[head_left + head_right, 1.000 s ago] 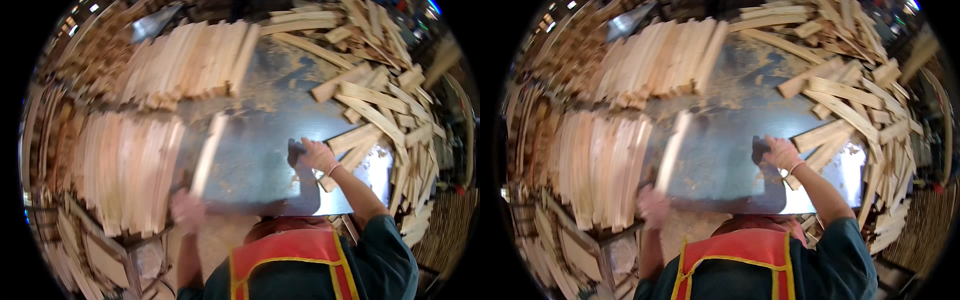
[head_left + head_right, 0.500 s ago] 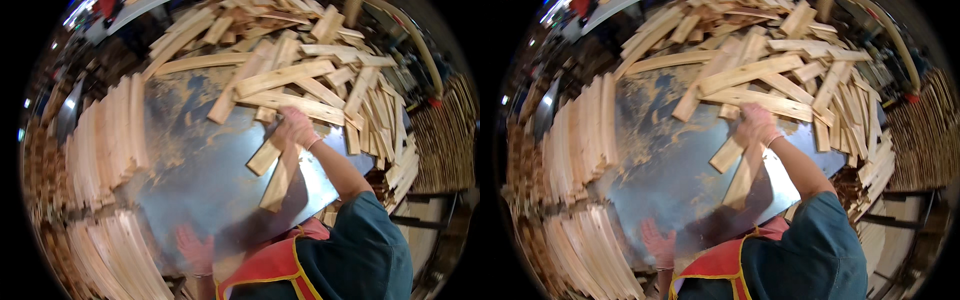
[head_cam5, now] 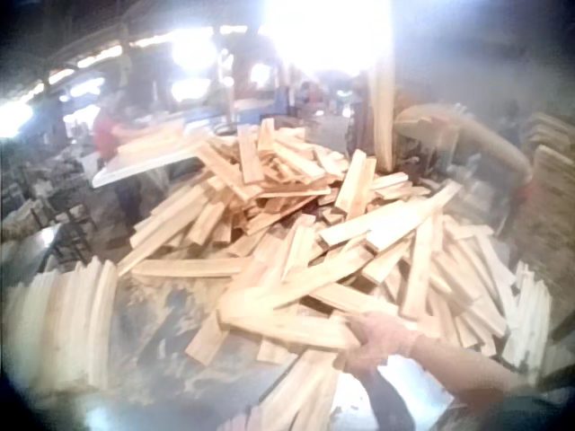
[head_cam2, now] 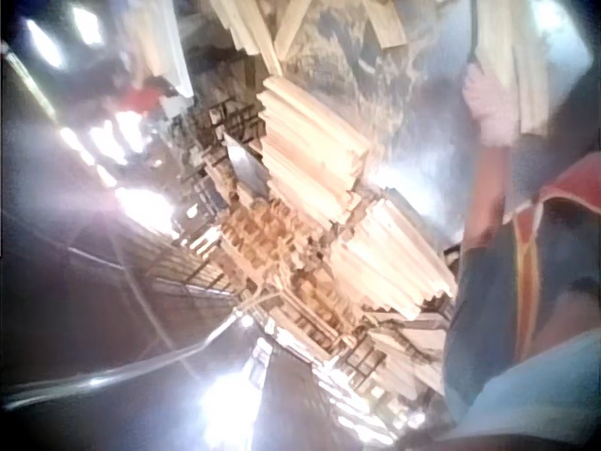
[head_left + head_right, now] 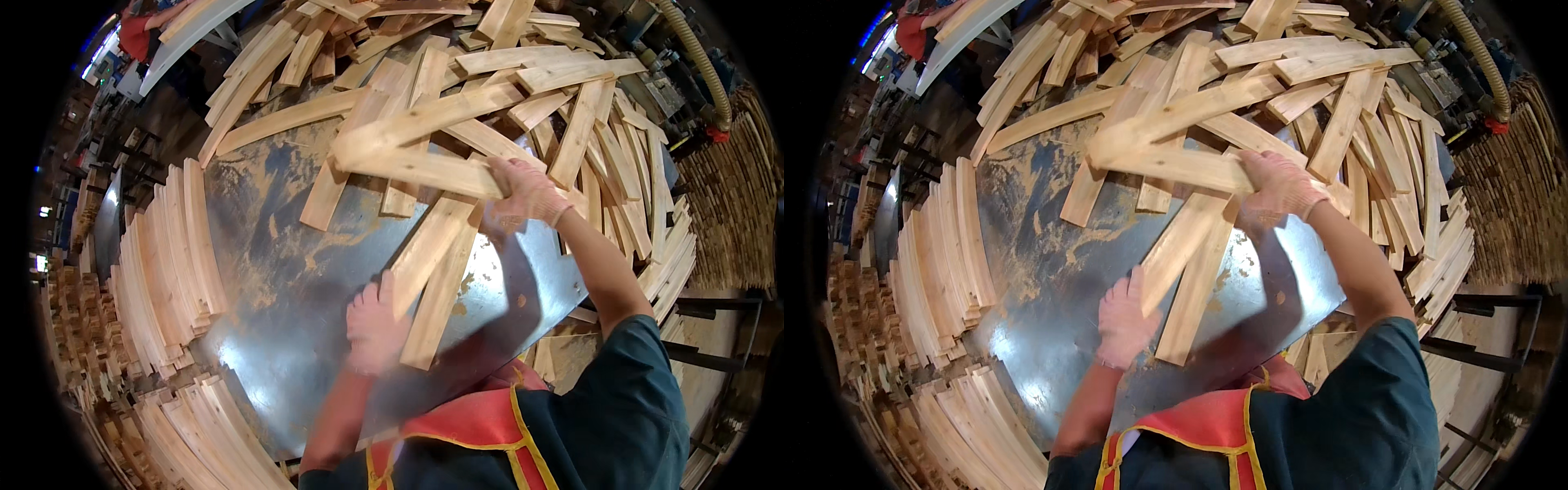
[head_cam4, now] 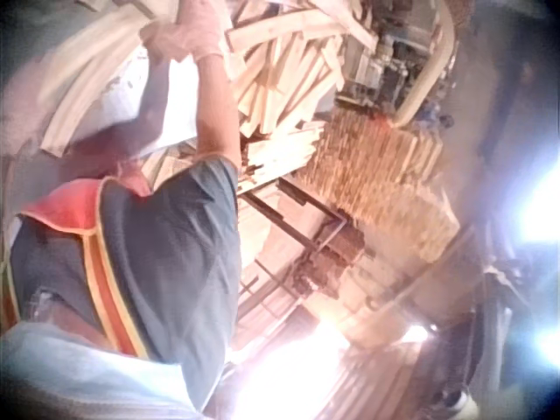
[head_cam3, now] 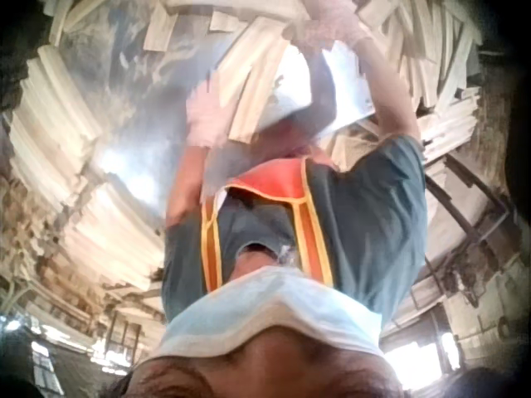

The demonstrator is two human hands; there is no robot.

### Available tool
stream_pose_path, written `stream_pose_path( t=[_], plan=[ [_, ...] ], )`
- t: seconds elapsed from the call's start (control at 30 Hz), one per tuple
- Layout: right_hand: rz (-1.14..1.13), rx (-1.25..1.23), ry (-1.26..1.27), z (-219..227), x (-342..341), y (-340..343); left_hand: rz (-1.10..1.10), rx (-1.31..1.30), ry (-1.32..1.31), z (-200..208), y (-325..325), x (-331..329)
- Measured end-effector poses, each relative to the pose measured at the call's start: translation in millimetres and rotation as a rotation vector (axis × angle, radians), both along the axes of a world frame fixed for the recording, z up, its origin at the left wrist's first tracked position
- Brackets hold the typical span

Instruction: The person repeatedly picks up wooden planks from a large pile on a metal table and stacks them into neat rows. The person handles the planks by hand, moving them from the disorganized pile to the organized stack.

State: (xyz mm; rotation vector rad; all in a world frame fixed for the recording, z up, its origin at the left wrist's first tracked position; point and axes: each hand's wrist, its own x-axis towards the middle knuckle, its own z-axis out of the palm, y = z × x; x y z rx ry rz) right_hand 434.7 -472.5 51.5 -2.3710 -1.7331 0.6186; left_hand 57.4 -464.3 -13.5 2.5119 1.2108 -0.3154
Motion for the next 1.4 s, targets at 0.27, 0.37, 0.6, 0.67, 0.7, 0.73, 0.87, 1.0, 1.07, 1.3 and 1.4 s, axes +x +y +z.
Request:
stream_pose_path(
  t=[0.27,0.37,0.6,0.67,0.7,0.73,0.87,1.0,1.07,1.3,1.4],
  plan=[
    [-0.38,0.1,0.875,-30,-74,-58,-0.035,0.146,-0.119,-43,-116,-33],
    [-0.4,0.104,0.992,-40,-126,-56,0.052,0.06,0.001,-39,-97,-80],
    [-0.387,0.161,1.384,-89,-269,-85,0.601,-0.48,-0.603,23,-178,-311],
    [-0.366,0.045,1.55,-96,-326,-108,0.96,-0.93,-1.081,2,-226,-360],
    [-0.382,-0.038,1.688,-89,-357,-121,1.104,-1.086,-1.258,-11,-250,-384],
    [-0.333,0.075,1.674,-91,-388,-129,1.167,-1.131,-1.304,-30,-276,-404],
    [-0.265,0.131,1.301,-165,-466,-173,1.083,-1.013,-1.37,-83,-348,-428],
    [0.276,-0.024,0.951,-180,-482,-207,1.079,-1.214,-1.324,-11,-289,-365],
    [0.389,-0.421,0.943,-129,-480,-197,0.877,-1.129,-1.234,40,-254,-331],
    [0.938,-0.071,0.887,-157,-451,-132,0.765,-0.14,-0.142,31,-183,-273],
    [-0.157,-0.265,1.206,-116,-449,-113,1.05,-0.497,-0.635,-4,-172,-290]
  ],
)
